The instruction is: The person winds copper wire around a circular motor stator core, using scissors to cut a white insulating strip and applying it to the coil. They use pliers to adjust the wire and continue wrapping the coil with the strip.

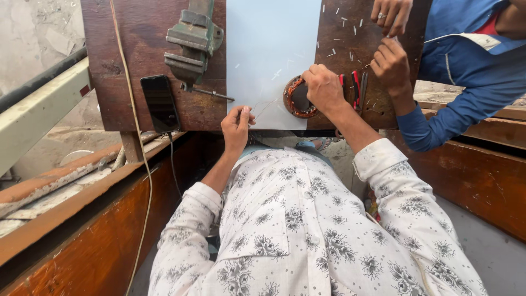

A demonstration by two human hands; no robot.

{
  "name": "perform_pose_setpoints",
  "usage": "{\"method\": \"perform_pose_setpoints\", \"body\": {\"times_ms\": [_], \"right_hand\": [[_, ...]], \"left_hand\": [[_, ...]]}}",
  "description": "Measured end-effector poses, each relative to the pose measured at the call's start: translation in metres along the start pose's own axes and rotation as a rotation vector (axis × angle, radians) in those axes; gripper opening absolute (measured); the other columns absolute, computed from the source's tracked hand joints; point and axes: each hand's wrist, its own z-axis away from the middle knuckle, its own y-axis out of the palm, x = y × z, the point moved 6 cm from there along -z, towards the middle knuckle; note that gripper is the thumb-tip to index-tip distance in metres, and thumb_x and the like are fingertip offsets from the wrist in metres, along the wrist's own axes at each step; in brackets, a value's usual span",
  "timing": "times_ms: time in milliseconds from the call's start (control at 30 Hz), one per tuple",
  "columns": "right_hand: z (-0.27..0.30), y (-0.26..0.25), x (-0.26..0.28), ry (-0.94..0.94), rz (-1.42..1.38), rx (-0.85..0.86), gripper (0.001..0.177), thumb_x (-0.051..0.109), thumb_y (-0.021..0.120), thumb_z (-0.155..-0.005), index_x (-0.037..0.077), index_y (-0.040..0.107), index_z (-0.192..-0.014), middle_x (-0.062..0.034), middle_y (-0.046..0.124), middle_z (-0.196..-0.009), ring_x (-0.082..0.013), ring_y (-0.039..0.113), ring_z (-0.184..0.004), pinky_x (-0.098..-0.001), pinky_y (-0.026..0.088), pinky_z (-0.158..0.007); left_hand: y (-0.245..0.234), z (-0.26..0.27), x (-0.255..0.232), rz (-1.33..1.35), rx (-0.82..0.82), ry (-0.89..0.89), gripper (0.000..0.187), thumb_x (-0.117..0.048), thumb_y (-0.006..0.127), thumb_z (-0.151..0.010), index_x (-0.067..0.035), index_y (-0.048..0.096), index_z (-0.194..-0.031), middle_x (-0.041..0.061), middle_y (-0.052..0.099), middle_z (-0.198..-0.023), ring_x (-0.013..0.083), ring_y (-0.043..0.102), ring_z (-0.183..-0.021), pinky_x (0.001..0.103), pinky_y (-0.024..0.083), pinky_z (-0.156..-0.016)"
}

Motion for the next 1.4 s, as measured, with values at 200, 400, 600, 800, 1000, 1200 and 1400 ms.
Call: {"method": "perform_pose_setpoints", "body": {"times_ms": [200,400,600,800,1000,1200,1400], "right_hand": [[0.002,-0.011,-0.005,0.001,-0.036,-0.008,0.009,0.002,0.071,-0.087,0.002,0.072,-0.096,-0.0112,0.067,-0.095,-0.0278,0.065,-0.097,-0.0382,0.056,-0.088],[0.028,-0.015,-0.020,0.320,-0.310,-0.067,0.047,0.018,0.084,-0.076,-0.004,0.070,-0.115,-0.0241,0.068,-0.105,-0.0394,0.066,-0.096,-0.0480,0.053,-0.084],[0.011,-0.005,-0.036,0.317,-0.253,0.205,0.034,0.016,0.076,-0.083,0.009,0.075,-0.116,-0.0196,0.072,-0.104,-0.0392,0.069,-0.097,-0.0470,0.054,-0.088],[-0.004,-0.010,-0.028,0.203,-0.276,0.232,0.037,0.010,0.070,-0.085,0.010,0.074,-0.123,-0.0173,0.072,-0.116,-0.0382,0.068,-0.105,-0.0461,0.053,-0.091],[0.051,-0.051,-0.028,0.192,-0.397,-0.322,0.036,0.007,0.071,-0.095,-0.004,0.064,-0.129,-0.0217,0.069,-0.120,-0.0364,0.069,-0.108,-0.0421,0.055,-0.093],[0.148,-0.001,-0.019,0.803,-0.875,-0.338,0.020,0.020,0.071,-0.102,0.000,0.068,-0.104,-0.0083,0.065,-0.080,-0.0148,0.061,-0.067,-0.0295,0.051,-0.059],[0.150,0.072,0.006,1.205,-1.183,0.081,0.057,0.056,0.068,-0.091,0.000,0.065,-0.099,-0.0088,0.072,-0.091,-0.0129,0.071,-0.071,-0.0274,0.057,-0.054]], "left_hand": [[0.011,-0.006,-0.008,-0.032,0.026,0.004,0.023,-0.019,0.063,-0.104,0.002,0.071,-0.102,0.007,0.072,-0.079,0.0110,0.068,-0.067,0.024,0.052,-0.059],[0.004,0.001,-0.012,0.074,0.012,-0.008,0.025,-0.024,0.061,-0.106,-0.001,0.069,-0.107,0.006,0.071,-0.076,0.0089,0.067,-0.063,0.022,0.051,-0.056],[0.004,0.010,-0.021,0.011,0.007,-0.233,0.029,-0.027,0.064,-0.101,0.001,0.067,-0.108,0.004,0.060,-0.055,0.0087,0.049,-0.041,0.024,0.039,-0.038],[0.024,0.023,-0.013,-0.311,0.330,-0.499,0.035,-0.031,0.066,-0.099,0.001,0.070,-0.111,0.005,0.060,-0.053,0.0088,0.051,-0.041,0.024,0.040,-0.038],[0.056,0.046,-0.008,-0.400,0.642,-0.367,0.032,-0.030,0.069,-0.098,0.000,0.075,-0.106,0.002,0.064,-0.065,0.0075,0.053,-0.054,0.028,0.043,-0.049],[0.090,0.057,-0.029,-0.676,0.842,0.025,0.023,-0.029,0.072,-0.093,-0.007,0.077,-0.098,0.011,0.072,-0.075,0.0279,0.067,-0.065,0.039,0.053,-0.063],[0.119,0.070,-0.061,-0.765,1.054,0.369,0.018,-0.028,0.071,-0.093,-0.011,0.075,-0.091,0.009,0.073,-0.081,0.0305,0.069,-0.072,0.042,0.052,-0.064]]}}
